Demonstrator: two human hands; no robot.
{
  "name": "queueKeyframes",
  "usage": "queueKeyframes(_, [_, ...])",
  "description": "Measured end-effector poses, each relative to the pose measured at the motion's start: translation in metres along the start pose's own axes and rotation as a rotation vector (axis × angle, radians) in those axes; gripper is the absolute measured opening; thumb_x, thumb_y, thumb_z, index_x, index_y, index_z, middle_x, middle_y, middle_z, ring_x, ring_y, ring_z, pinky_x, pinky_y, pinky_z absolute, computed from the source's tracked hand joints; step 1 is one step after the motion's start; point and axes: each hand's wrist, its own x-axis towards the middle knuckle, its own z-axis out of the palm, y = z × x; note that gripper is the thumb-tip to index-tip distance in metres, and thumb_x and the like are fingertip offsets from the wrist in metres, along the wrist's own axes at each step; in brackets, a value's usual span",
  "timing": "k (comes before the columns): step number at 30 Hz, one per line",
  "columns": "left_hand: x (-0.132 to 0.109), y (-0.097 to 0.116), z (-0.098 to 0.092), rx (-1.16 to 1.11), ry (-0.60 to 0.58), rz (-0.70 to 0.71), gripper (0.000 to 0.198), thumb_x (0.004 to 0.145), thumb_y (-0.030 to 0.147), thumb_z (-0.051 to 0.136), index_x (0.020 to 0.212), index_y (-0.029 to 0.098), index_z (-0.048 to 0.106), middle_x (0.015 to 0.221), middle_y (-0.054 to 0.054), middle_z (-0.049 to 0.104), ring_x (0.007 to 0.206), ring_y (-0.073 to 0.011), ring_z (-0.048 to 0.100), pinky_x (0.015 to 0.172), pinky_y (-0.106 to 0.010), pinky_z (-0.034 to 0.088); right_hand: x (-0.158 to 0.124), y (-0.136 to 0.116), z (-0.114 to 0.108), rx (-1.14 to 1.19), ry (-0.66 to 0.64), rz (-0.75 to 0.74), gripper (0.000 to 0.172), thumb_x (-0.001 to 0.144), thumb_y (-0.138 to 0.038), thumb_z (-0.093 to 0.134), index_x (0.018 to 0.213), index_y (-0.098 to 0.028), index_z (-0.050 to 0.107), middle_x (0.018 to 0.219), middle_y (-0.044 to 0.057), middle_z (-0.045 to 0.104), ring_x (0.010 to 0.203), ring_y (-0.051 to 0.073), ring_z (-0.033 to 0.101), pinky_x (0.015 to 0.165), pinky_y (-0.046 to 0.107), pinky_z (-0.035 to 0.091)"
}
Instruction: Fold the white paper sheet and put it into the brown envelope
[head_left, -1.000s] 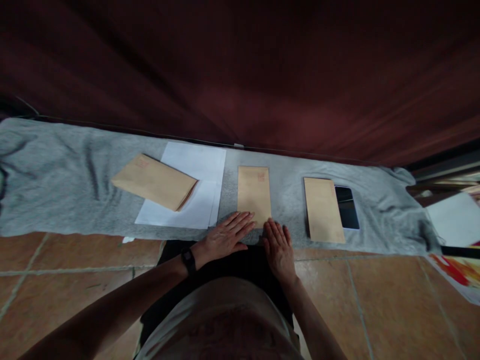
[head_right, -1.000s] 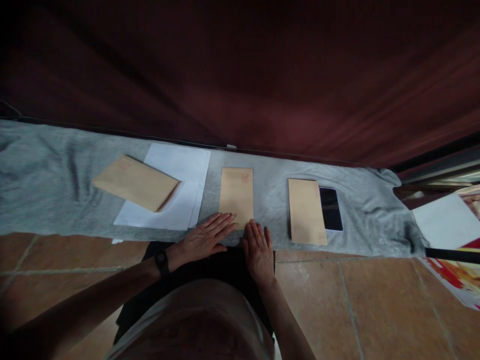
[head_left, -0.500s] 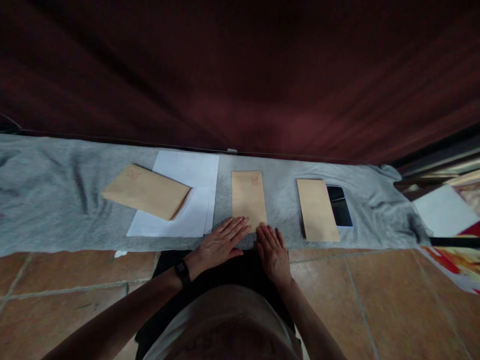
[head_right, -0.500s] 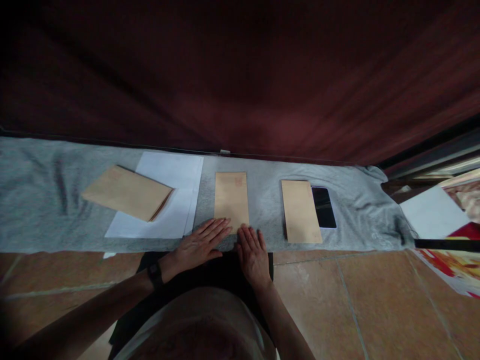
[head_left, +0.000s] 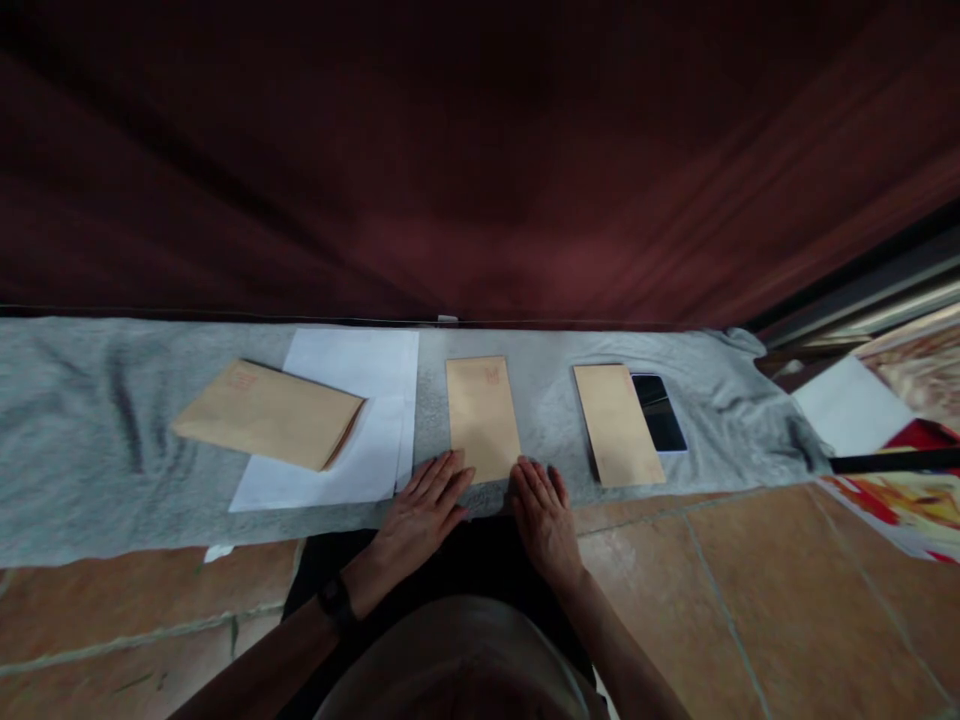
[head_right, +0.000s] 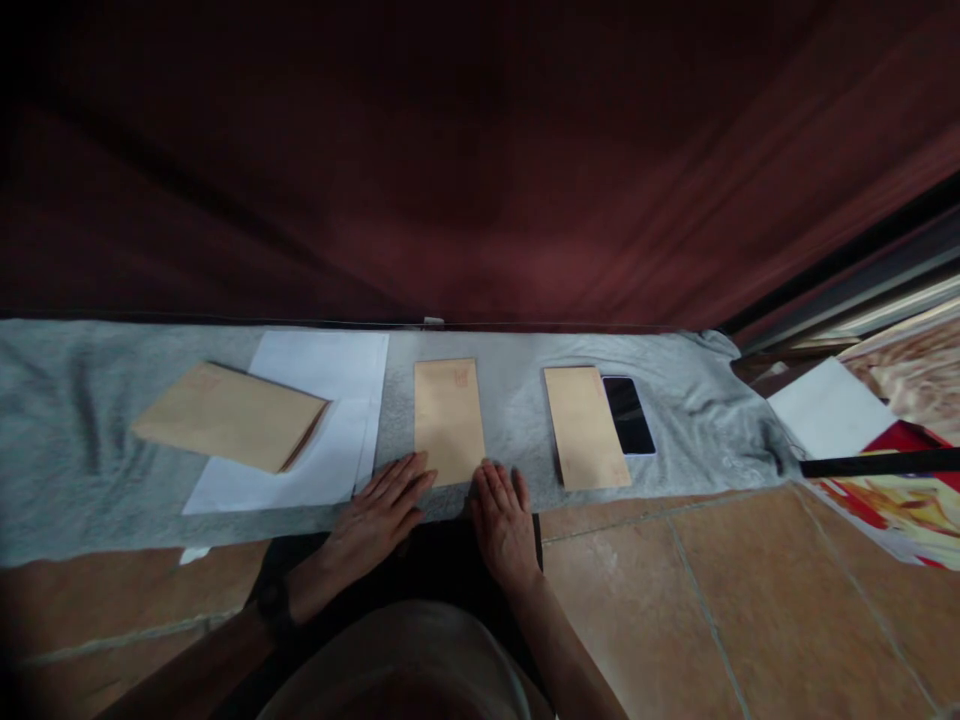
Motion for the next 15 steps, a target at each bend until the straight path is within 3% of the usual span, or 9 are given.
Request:
queueKeyframes(6, [0.008, 0.015, 0.011, 0.01, 0.063, -0.165, 0.038, 0.102, 0.024, 0.044, 0.136, 0.027, 0.061, 0.153, -0.006, 0.052, 0.135, -0.0235, 0.055, 0.109, -0.041, 0.049, 0.011, -0.014, -0.001, 0.017, -0.005, 0.003, 0.052, 0.104, -0.018, 0.044, 0.155, -0.02, 0.038, 0.151, 0.011, 0.054, 0.144, 0.026, 0.045, 0.122, 0.053, 0.032])
queueKeyframes(12, [0.003, 0.03, 0.011, 0.06, 0.045, -0.084, 0.054, 0.101, 0.033, 0.048, 0.153, 0.02, 0.043, 0.159, -0.006, 0.043, 0.149, -0.03, 0.037, 0.119, -0.047, 0.039, 0.016, -0.031, 0.004, 0.087, -0.081, -0.089, 0.052, 0.102, -0.02, 0.047, 0.154, -0.018, 0.041, 0.153, 0.01, 0.051, 0.144, 0.023, 0.046, 0.122, 0.047, 0.037])
queueKeyframes(15, [-0.005, 0.029, 0.01, 0.086, 0.042, -0.074, 0.056, 0.102, 0.033, 0.047, 0.156, 0.019, 0.038, 0.16, -0.007, 0.042, 0.149, -0.0294, 0.036, 0.12, -0.046, 0.038, 0.014, -0.028, 0.006, 0.073, -0.065, -0.06, 0.049, 0.103, -0.019, 0.046, 0.152, -0.018, 0.044, 0.152, 0.009, 0.052, 0.143, 0.023, 0.046, 0.122, 0.047, 0.036])
